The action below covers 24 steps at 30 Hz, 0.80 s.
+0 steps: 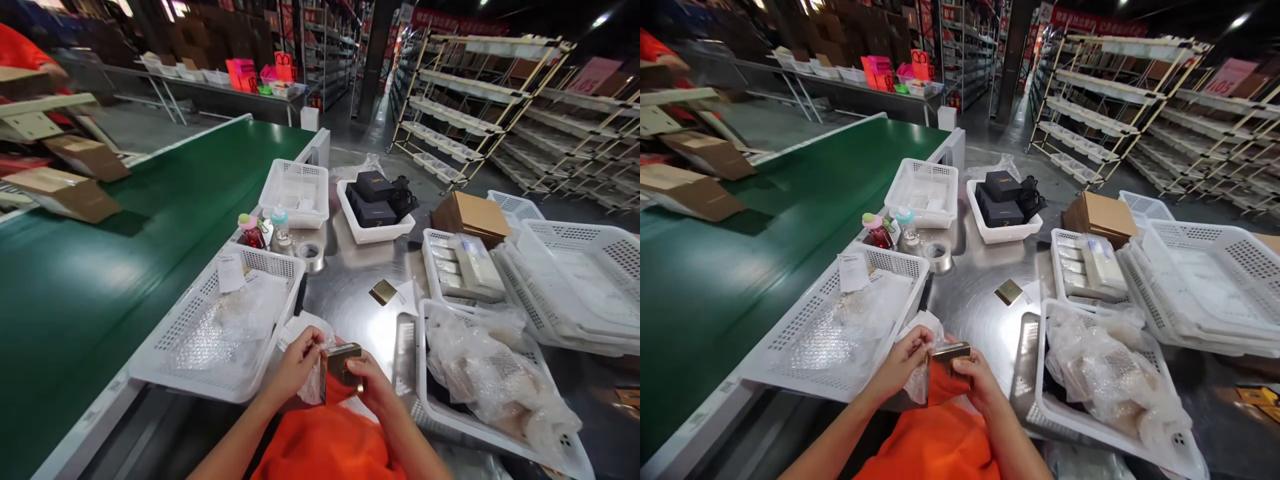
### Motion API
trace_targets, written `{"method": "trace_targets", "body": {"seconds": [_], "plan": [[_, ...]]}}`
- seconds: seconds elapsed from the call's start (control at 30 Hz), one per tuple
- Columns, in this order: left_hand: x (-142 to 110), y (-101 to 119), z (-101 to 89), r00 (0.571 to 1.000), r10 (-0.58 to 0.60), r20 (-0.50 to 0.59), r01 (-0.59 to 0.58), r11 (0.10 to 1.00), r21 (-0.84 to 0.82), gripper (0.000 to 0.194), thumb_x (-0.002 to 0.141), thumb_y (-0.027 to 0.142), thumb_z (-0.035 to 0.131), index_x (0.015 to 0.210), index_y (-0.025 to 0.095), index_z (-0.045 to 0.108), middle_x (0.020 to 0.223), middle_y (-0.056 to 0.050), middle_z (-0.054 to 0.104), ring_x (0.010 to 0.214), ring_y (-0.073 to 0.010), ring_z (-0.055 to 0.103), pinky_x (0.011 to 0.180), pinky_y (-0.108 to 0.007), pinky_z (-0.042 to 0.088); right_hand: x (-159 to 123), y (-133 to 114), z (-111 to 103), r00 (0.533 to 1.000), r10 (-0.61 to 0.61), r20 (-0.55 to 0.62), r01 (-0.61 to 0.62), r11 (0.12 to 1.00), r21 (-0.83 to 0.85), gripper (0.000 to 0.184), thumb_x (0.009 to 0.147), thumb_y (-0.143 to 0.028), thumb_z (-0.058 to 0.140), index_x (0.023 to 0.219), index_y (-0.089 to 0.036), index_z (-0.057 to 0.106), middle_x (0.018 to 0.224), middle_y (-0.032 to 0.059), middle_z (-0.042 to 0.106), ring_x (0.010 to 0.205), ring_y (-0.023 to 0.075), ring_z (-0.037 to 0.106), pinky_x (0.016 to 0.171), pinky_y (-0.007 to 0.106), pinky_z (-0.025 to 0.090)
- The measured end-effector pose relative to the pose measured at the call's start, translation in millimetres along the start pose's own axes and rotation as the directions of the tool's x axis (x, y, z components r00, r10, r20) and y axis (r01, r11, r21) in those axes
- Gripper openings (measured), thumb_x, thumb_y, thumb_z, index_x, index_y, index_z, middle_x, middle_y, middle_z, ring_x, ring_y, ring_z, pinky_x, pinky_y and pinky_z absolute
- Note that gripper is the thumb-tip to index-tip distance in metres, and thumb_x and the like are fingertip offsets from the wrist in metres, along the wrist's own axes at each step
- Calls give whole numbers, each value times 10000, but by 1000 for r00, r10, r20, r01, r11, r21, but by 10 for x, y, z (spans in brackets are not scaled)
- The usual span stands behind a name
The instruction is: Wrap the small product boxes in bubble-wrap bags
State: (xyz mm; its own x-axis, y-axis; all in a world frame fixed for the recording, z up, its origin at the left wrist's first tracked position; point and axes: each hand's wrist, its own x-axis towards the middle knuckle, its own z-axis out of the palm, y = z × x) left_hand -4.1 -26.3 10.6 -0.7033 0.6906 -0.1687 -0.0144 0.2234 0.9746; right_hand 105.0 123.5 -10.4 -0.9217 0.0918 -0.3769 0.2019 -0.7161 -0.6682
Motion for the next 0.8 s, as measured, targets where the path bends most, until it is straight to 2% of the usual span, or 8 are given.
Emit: {"method": "trace_targets", "body": {"seconds": [0.1, 0.23, 0.37, 0.47, 0.53, 0.63, 0.7, 0.8], "plan": [[-17, -27, -26, 999, -10, -34, 12, 998, 59, 176, 878, 385, 405, 861, 223, 472, 715, 35, 484, 672, -151, 496, 624, -268, 386, 47, 41, -10, 999, -23, -37, 23, 1000, -21, 448, 629, -335, 814, 1025, -162, 696, 939, 58, 745, 844, 212, 679, 840, 329, 487], [-39, -38, -14, 997, 72, 3, -67, 912, 404, 194, 926, 316, 359, 904, 220, 526, 797, -19, 631, 751, -188, 596, 695, -302, 429, 52, 86, 40, 966, -218, -141, 175, 948, -266, 330, 668, -333, 789, 935, -217, 633, 858, -4, 712, 764, 173, 633, 754, 295, 474], [-50, -44, 30, 985, 172, -15, -111, 696, 710, 290, 953, 238, 315, 1035, 203, 591, 969, -89, 701, 901, -232, 644, 796, -348, 475, -28, 117, 129, 877, -425, -223, 192, 736, -649, 298, 705, -297, 738, 968, -218, 625, 777, -22, 673, 711, 172, 586, 707, 287, 452], [-69, -51, 102, 985, 174, 19, -129, 648, 751, 303, 945, 195, 331, 1072, 184, 606, 1012, -105, 708, 935, -239, 653, 827, -368, 500, -61, 140, 160, 762, -546, -349, 137, 663, -736, 309, 721, -294, 731, 1005, -218, 637, 787, -16, 677, 719, 173, 584, 713, 289, 449], [-95, -57, 175, 987, 135, 83, -153, 682, 715, 311, 938, 174, 340, 1112, 181, 597, 1075, -106, 707, 975, -231, 658, 841, -362, 511, -28, 158, 141, 732, -527, -433, 192, 768, -611, 285, 706, -329, 755, 936, -215, 633, 800, -12, 682, 748, 174, 607, 722, 289, 474], [-150, -60, 288, 993, 63, 102, -116, 716, 689, 341, 947, 152, 297, 1140, 168, 578, 1122, -114, 697, 1018, -225, 659, 858, -357, 513, 87, 215, 67, 812, -244, -529, 189, 969, -157, 325, 650, -383, 796, 840, -201, 605, 747, -8, 681, 678, 177, 641, 634, 299, 515], [-182, -64, 345, 997, 22, 80, -72, 699, 712, 330, 949, 151, 286, 1078, 166, 590, 1065, -110, 707, 984, -237, 671, 830, -362, 517, 160, 287, 21, 838, -98, -536, 137, 990, 33, 373, 616, -423, 803, 822, -185, 605, 714, 12, 683, 622, 188, 647, 575, 311, 518], [-192, -104, 396, 997, 47, 69, -82, 700, 710, 278, 943, 168, 318, 995, 179, 591, 963, -88, 725, 905, -242, 693, 763, -348, 524, 174, 423, 19, 797, -150, -585, 210, 977, 36, 398, 611, -469, 789, 820, -199, 584, 704, -6, 670, 620, 170, 632, 589, 298, 514]]}}
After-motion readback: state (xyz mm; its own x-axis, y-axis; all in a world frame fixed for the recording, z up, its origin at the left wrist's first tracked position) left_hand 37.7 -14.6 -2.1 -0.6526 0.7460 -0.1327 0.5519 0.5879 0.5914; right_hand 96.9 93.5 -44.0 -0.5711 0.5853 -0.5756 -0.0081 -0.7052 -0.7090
